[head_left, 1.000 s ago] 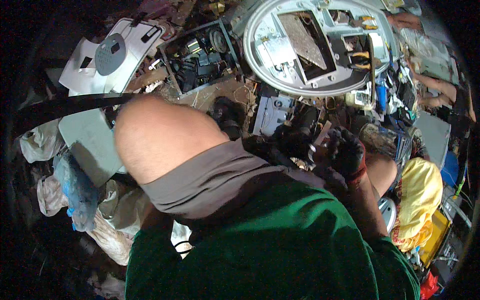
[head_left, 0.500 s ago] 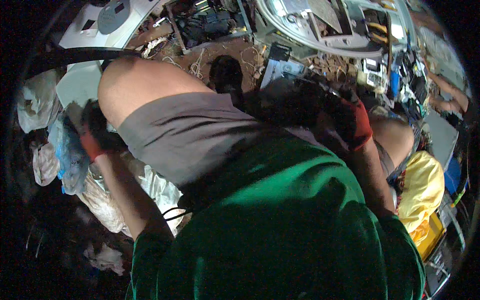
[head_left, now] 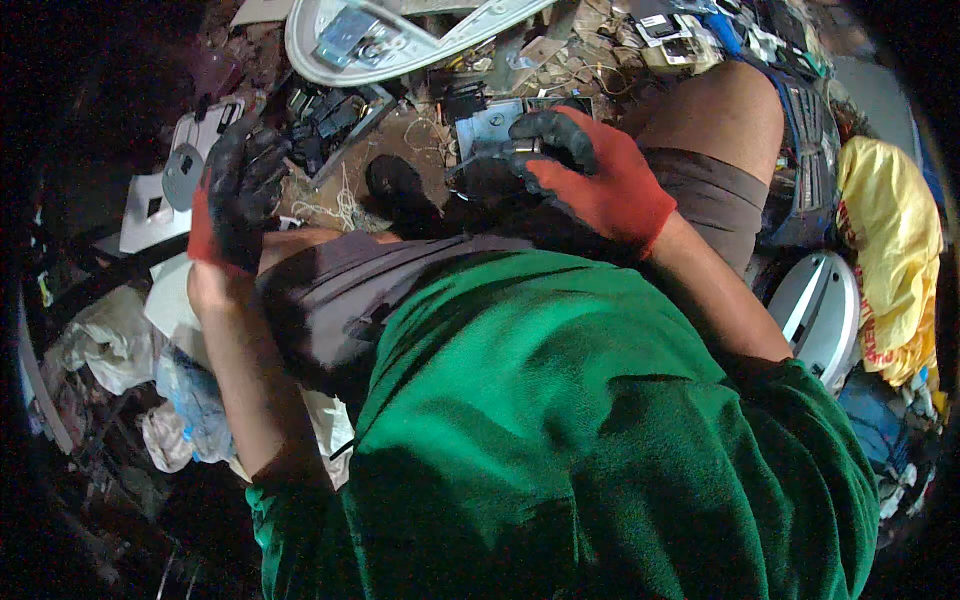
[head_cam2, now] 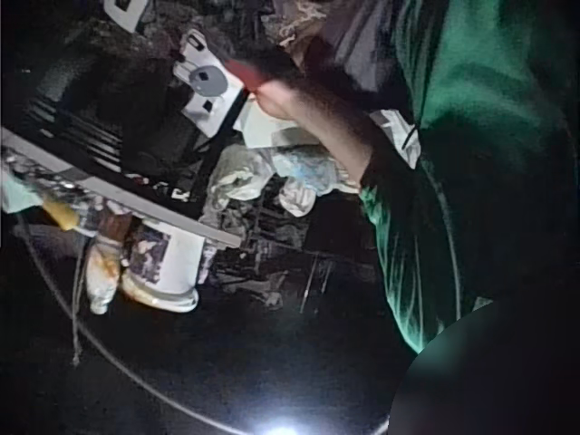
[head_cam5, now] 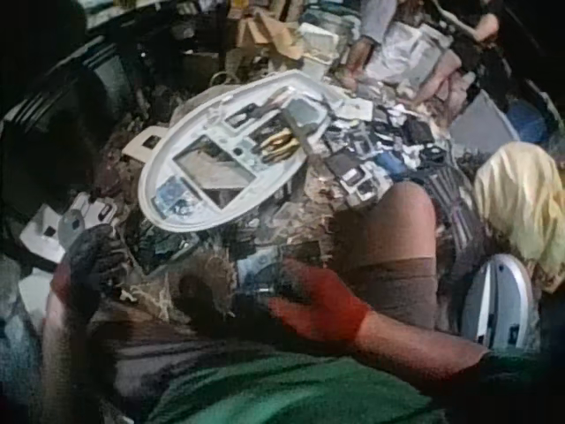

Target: The person uses a screwdriver and pliers to remove metal components and wires from a large white plastic housing while sitting in a cluttered workspace.

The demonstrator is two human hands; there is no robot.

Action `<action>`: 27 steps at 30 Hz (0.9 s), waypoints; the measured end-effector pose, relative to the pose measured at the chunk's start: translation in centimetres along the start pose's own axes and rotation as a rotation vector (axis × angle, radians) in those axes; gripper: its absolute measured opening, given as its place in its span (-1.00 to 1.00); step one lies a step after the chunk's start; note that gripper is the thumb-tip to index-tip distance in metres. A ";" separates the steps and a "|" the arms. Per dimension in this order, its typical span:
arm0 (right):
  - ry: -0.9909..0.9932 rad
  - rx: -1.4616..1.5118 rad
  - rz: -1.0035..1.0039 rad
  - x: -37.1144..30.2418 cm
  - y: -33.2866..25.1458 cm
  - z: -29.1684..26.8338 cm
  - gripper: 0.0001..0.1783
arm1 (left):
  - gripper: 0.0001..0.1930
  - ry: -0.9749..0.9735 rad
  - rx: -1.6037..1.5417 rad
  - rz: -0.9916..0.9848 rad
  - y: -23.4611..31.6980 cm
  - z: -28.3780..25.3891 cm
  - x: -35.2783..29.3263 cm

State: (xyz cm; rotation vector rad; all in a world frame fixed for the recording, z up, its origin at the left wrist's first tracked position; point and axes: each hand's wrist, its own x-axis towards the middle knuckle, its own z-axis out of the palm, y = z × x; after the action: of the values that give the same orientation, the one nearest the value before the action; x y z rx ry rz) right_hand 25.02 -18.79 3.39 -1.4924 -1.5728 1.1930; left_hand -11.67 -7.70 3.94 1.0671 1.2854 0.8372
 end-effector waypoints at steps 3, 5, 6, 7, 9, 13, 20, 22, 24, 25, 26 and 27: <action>0.039 -0.141 -0.004 -0.6 -0.1 -0.8 -0.58 | -0.63 0.050 -0.446 -0.147 -2.4 0.2 4.1; 0.083 -0.180 0.014 -1.0 0.3 -1.0 -0.55 | -0.67 0.050 -0.537 -0.230 -4.5 0.2 6.1; 0.083 -0.178 0.023 -1.2 0.6 -1.3 -0.55 | -0.66 -0.015 -0.566 -0.172 -5.3 0.8 5.9; 0.081 -0.176 0.032 -1.3 1.1 -1.7 -0.55 | -0.64 -0.080 -0.594 -0.115 -6.4 1.6 5.5; 0.102 -0.190 0.060 -1.5 2.2 -1.9 -0.55 | -0.52 -0.240 -1.329 -0.555 -7.1 1.5 6.8; 0.172 -0.156 0.051 -2.0 2.0 -2.1 -0.53 | -0.39 -0.230 -0.896 -0.441 -9.2 1.1 9.4; 0.194 -0.082 0.089 -3.1 2.5 -3.3 -0.45 | -0.34 -0.178 -0.562 -0.350 -6.2 7.5 9.0; 0.210 -0.071 0.069 -3.0 2.7 -3.3 -0.47 | -0.36 -0.168 -0.524 -0.284 -6.3 7.7 9.6; 0.229 -0.098 0.051 -2.9 2.7 -3.0 -0.49 | -0.40 -0.123 -0.482 -0.194 -7.9 6.1 10.8; 0.245 -0.080 0.066 -2.9 2.9 -3.0 -0.51 | -0.42 -0.108 -0.551 -0.198 -8.2 5.8 11.6; 0.259 -0.064 0.088 -2.7 3.5 -3.1 -0.52 | -0.45 -0.091 -0.621 -0.211 -8.4 6.0 12.2; 0.266 -0.046 0.102 -2.5 3.2 -3.0 -0.53 | -0.47 -0.065 -0.692 -0.216 -8.6 5.3 12.8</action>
State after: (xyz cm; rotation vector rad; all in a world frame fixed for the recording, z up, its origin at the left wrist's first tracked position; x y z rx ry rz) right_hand 29.31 -20.92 1.85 -1.7016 -1.3680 0.9710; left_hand -5.46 0.79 -8.56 0.3928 0.9220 0.9694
